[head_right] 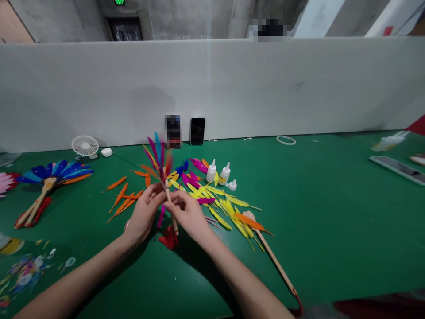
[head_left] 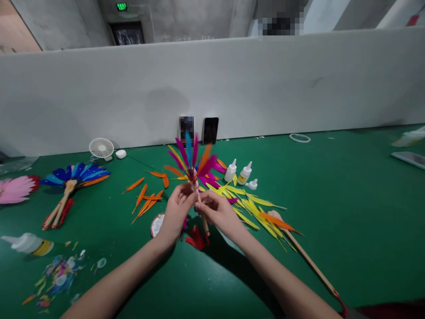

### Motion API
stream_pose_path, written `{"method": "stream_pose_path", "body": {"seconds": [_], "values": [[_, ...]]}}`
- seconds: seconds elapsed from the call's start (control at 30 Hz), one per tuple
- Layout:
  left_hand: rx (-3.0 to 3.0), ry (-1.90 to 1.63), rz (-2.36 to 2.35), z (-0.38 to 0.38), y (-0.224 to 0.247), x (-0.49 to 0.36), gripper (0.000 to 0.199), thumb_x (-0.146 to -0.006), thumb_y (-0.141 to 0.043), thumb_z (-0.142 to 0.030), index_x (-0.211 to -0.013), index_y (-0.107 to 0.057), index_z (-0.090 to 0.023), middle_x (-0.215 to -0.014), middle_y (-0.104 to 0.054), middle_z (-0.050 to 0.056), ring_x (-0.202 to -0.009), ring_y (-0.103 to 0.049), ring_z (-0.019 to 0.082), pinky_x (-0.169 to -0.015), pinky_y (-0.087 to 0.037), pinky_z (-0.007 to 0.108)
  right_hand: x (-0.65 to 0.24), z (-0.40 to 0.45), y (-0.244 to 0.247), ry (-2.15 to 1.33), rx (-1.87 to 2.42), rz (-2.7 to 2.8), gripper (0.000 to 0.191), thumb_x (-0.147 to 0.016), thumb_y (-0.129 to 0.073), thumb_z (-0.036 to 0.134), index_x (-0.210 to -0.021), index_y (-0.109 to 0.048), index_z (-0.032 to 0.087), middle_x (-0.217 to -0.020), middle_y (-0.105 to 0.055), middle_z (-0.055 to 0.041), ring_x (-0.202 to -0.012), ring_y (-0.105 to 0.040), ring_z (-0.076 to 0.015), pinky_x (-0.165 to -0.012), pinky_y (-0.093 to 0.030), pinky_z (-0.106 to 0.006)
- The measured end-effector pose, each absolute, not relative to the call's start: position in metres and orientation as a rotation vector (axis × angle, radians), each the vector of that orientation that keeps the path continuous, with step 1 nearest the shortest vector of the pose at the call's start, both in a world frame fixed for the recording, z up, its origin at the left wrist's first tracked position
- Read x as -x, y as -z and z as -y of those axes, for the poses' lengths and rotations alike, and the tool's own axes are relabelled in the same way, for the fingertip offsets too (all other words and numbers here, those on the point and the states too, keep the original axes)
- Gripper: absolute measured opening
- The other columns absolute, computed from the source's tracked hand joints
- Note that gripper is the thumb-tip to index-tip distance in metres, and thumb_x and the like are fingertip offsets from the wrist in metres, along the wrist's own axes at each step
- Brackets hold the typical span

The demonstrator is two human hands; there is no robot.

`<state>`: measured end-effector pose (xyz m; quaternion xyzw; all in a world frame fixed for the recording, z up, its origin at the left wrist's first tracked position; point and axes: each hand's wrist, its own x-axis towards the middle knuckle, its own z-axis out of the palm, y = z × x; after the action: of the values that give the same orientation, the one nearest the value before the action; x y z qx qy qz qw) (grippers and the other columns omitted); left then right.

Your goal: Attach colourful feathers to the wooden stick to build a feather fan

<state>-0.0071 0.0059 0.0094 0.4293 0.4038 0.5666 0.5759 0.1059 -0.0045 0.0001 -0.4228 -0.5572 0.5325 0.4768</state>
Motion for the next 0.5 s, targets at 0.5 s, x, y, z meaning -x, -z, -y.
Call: {"method": "stream_pose_path", "body": {"seconds": [0.5], "values": [[-1.068,-1.410,-1.016,-0.0093,-0.0002,0.0136,0.019,-0.067,-0.064,-0.031,-0.080,-0.064,-0.017,-0.083,-0.068,0.003,-0.082,-0.061,0.016,-0.078,-0.044,0.028,-0.1020,0.0095,0.0018,-1.163,1.132,1.364,0.030,-0.065,-0.062,0.041,-0.065,-0.039,0.021,-0.055,-0.039,0.0072,-0.048,-0.036,-0.0096,-0.047,-0.028,-0.023]]}}
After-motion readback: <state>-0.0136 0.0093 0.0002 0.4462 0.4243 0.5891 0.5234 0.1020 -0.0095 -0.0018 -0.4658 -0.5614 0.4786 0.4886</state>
